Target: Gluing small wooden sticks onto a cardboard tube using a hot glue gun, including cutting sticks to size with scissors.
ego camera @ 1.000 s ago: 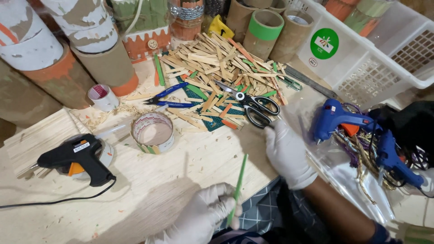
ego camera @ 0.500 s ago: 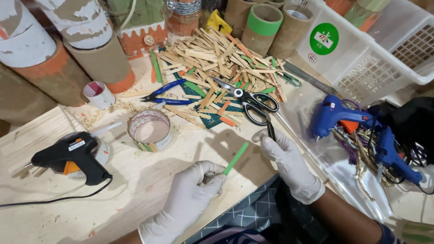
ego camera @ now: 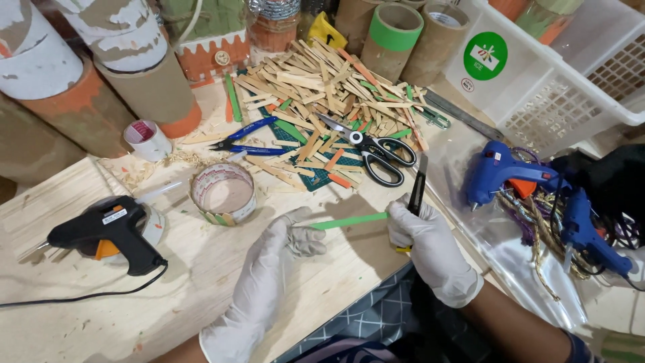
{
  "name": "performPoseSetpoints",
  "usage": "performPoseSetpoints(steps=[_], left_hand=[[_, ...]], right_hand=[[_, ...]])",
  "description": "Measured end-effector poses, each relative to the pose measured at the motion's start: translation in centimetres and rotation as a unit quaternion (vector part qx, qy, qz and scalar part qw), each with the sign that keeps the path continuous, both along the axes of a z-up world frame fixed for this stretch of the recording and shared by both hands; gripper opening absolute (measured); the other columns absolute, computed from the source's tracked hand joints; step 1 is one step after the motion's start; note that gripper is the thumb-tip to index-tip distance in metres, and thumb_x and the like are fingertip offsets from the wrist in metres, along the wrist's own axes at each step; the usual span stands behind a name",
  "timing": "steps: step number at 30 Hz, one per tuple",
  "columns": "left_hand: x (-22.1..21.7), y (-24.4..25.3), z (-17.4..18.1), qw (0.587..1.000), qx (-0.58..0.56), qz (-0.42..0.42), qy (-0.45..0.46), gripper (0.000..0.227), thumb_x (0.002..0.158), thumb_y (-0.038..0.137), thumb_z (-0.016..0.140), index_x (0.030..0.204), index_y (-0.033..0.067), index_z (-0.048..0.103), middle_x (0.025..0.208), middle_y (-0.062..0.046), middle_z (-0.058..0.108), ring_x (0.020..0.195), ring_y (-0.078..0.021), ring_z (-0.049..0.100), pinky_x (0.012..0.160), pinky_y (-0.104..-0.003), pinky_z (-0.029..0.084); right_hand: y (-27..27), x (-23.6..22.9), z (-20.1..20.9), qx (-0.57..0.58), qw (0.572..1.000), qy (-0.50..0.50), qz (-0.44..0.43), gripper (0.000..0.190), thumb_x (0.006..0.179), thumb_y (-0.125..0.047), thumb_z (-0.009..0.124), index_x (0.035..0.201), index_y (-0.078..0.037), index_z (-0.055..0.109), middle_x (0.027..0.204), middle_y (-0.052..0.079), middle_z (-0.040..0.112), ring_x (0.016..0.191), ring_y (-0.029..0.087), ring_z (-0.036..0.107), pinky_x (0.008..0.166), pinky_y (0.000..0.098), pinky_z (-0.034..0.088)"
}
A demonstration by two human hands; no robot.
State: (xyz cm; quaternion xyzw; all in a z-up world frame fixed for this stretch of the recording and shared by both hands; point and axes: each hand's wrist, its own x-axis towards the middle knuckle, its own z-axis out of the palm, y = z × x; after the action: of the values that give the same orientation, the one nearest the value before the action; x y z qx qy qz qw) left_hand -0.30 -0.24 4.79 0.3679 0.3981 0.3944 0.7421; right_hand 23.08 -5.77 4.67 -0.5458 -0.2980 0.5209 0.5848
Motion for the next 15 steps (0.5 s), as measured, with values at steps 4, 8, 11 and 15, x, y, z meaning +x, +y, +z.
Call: performPoseSetpoints(steps=[4,8,11,15], left_hand=[[0.0,-0.3,1.7,0.991,-0.083,-0.049,0.091,0.023,0.1,0.013,0.052,0.112,0.0012,0.067,0.106,-0.018,0.083,0.086,-0.0265,0.075,0.087,-0.037,0.06],[1.1,-1.0,-2.1,0.998,-0.025,-0.008,0.061,0.018,0.089,-0.007,0.061,0.098,-0.0033,0.076,0.101,-0.014,0.079,0.081,-0.0212,0.074,0.09,-0.033,0.064],[1.4,-1.4,-1.8,0.997,-0.039,0.018,0.062,0.017,0.085,-0.003,0.075,0.099,-0.003,0.084,0.1,-0.009,0.079,0.09,-0.0182,0.074,0.093,-0.029,0.067],[1.1,-1.8,-3.3,1.0,-0.026,0.006,0.013,0.019,0.084,-0.003,0.076,0.1,0.0014,0.084,0.109,-0.014,0.084,0.106,-0.0212,0.074,0.097,-0.035,0.063]], right_hand=[[-0.3,-0.2,0.3,0.019,1.0,0.015,0.016,0.038,0.109,-0.015,0.05,0.072,-0.014,0.04,0.056,-0.002,0.027,0.048,0.011,0.02,0.049,0.0294,0.021],[-0.6,-0.8,0.3,0.014,0.999,0.025,0.014,0.039,0.108,-0.016,0.05,0.071,-0.014,0.038,0.058,-0.002,0.027,0.048,0.01,0.022,0.049,0.0292,0.019],[-0.7,-1.3,0.0,0.005,1.0,0.021,0.017,0.04,0.109,-0.014,0.048,0.071,-0.015,0.034,0.058,-0.002,0.025,0.049,0.01,0.021,0.049,0.0291,0.019],[-1.2,-2.0,-1.8,-0.017,0.996,0.079,0.032,0.039,0.107,-0.011,0.053,0.07,-0.014,0.04,0.057,-0.003,0.027,0.048,0.009,0.021,0.047,0.0276,0.018]])
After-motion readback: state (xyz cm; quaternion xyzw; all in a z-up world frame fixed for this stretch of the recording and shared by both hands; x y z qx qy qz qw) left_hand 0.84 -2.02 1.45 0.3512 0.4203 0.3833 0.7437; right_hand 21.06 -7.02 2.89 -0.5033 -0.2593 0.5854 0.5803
